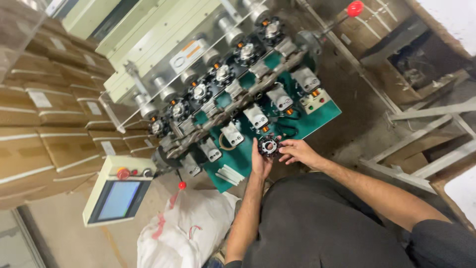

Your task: The person takes black round components from a blue bin, wraps each one in bubble wrap, and arranges the wrapped parts on a cardboard sheet in a box. The person then moves to a multi-head machine, places a component into it, operates the machine lever, and uses scissors to trim material while handling parts at the machine.

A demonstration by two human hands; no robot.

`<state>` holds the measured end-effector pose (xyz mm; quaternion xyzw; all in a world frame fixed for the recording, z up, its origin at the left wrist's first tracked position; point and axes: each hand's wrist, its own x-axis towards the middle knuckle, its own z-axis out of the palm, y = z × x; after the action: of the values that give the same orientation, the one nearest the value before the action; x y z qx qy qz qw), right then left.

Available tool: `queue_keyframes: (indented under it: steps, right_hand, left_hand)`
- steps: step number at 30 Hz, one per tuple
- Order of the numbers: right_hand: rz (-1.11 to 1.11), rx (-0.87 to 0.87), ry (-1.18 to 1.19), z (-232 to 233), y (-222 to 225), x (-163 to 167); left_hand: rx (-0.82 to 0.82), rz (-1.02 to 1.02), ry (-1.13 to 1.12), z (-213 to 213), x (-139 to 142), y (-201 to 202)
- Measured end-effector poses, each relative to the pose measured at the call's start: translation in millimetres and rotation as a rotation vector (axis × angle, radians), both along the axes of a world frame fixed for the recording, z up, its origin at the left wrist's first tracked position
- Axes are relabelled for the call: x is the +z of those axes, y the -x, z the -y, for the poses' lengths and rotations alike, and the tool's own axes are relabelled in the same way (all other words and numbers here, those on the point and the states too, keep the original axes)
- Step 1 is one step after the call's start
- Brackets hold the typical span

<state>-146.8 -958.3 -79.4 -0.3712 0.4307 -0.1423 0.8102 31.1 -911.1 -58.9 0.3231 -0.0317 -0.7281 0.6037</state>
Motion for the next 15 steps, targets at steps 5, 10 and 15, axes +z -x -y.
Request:
queue_keyframes:
  steps: [5, 10, 15]
  right_hand:
    - [0.063, 0.086, -0.160, -16, -58, 11]
    - [0.019, -0.035, -0.475, -63, -115, -16]
    - [-0.156, -0.007, -0.678, -98, -206, -31]
  left_hand:
    - [0.103, -0.082, -0.008, -37, 11, -37]
    - [0.317, -0.039, -0.111, -87, -13, -65]
    - [0.409, -0.015, -0.584, -128, -24, -127]
